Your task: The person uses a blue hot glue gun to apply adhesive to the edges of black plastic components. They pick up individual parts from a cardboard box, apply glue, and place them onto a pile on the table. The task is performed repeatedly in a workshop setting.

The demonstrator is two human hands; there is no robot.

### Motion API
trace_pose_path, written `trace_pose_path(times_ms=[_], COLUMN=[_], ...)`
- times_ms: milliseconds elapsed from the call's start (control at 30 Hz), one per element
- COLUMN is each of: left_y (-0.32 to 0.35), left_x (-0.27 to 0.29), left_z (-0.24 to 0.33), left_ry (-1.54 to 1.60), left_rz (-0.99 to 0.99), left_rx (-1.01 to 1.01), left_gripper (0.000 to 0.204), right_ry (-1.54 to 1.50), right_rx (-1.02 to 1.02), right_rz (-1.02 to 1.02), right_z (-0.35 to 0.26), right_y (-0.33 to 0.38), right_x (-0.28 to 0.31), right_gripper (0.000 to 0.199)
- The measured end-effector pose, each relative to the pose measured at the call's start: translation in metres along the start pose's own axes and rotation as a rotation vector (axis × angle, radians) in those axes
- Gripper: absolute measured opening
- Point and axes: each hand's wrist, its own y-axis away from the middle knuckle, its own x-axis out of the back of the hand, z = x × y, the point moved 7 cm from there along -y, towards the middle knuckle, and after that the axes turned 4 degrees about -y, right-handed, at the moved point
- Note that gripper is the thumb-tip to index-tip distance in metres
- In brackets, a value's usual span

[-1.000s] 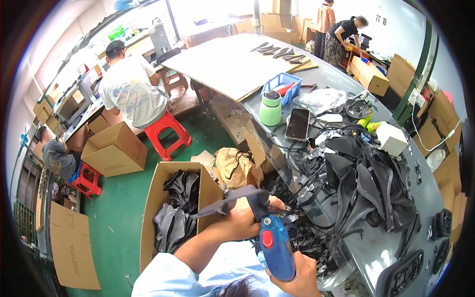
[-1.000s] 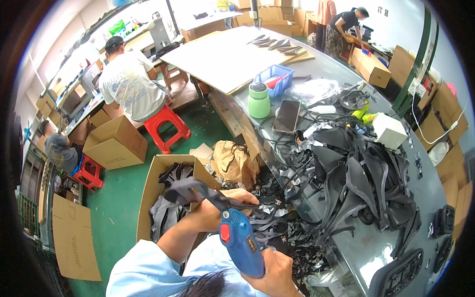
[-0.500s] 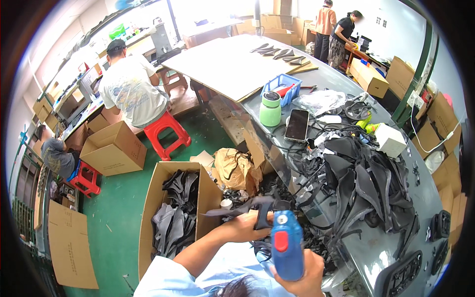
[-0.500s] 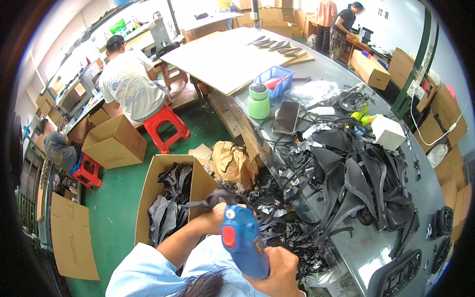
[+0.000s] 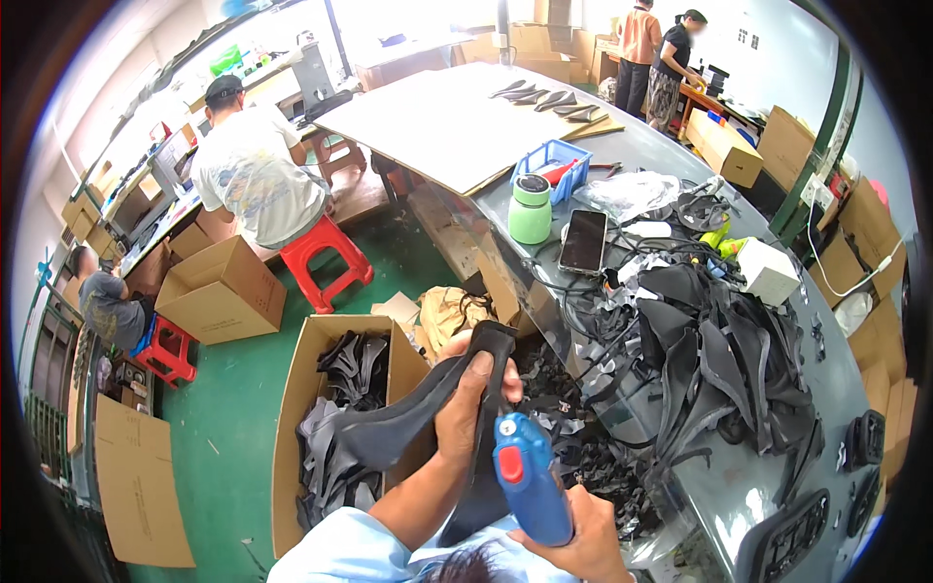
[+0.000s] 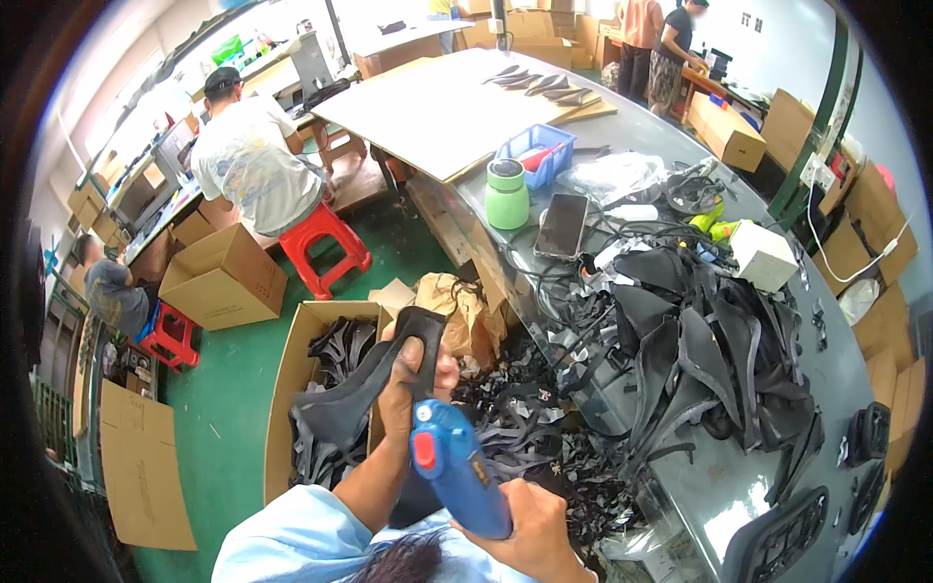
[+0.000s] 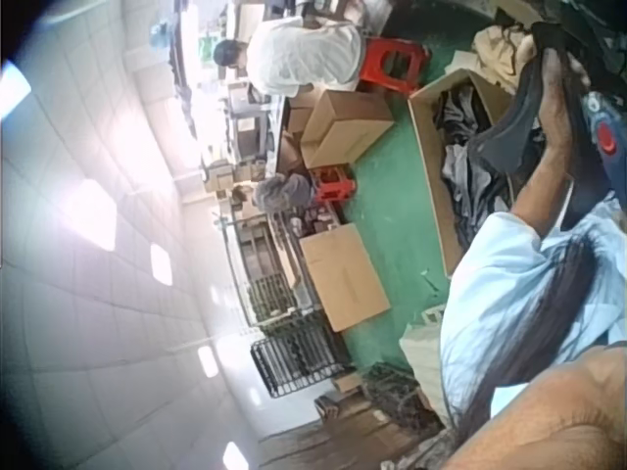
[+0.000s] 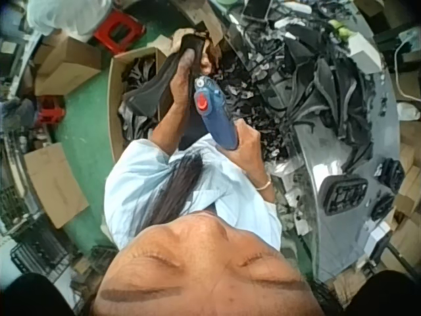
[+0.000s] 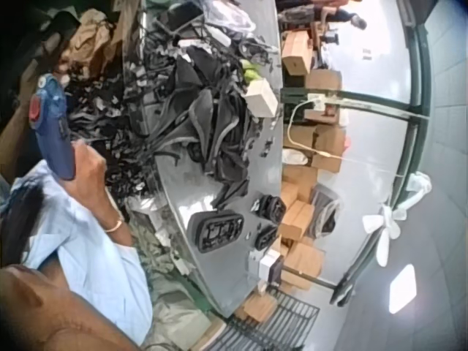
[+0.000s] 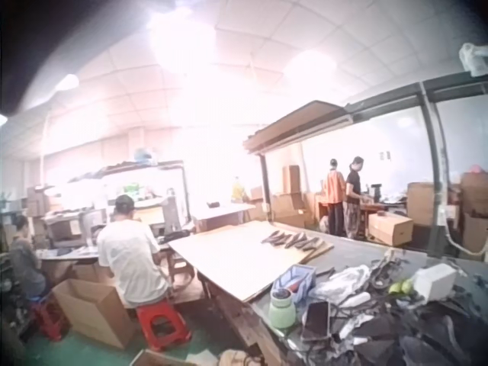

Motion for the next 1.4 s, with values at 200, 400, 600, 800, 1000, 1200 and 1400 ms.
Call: trace_pose_path(times_ms=[200, 400, 600, 800, 1000, 1200, 1400], left_y=[0.008, 0.015, 0.018, 0.015, 0.016, 0.008, 0.009], left_x=[0.004, 0.006, 0.002, -0.004, -0.003, -0.003, -0.002], left_z=[0.019, 0.024, 0.027, 0.028, 0.025, 0.038, 0.042], left_ry=[-0.107, -0.232, -0.358, -0.437, -0.568, -0.697, -0.726], left_rz=[-0.157, -0.211, -0.228, -0.332, -0.421, -0.362, -0.428], left_rx=[0.048, 0.057, 0.02, 0.131, 0.495, 0.705, 0.686], left_gripper=[0.038, 0.037, 0.031, 0.029, 0.033, 0.029, 0.029], right_ry=[0.25, 0.216, 0.2, 0.187, 0.2, 0.33, 0.378], right_rx=[-0.102, -0.054, -0.045, -0.05, -0.047, -0.047, -0.014], right_rz=[0.047, 0.051, -0.043, -0.024, -0.033, -0.061, -0.117], right_z=[0.027, 0.018, 0.021, 0.022, 0.029, 0.047, 0.043], right_y=[0.01, 0.008, 0.006, 0.006, 0.009, 0.029, 0.029], right_x=[0.011, 0.011, 0.01, 0.012, 0.013, 0.016, 0.011], right_gripper=[0.048, 0.046, 0.041, 0.043, 0.047, 0.04, 0.04])
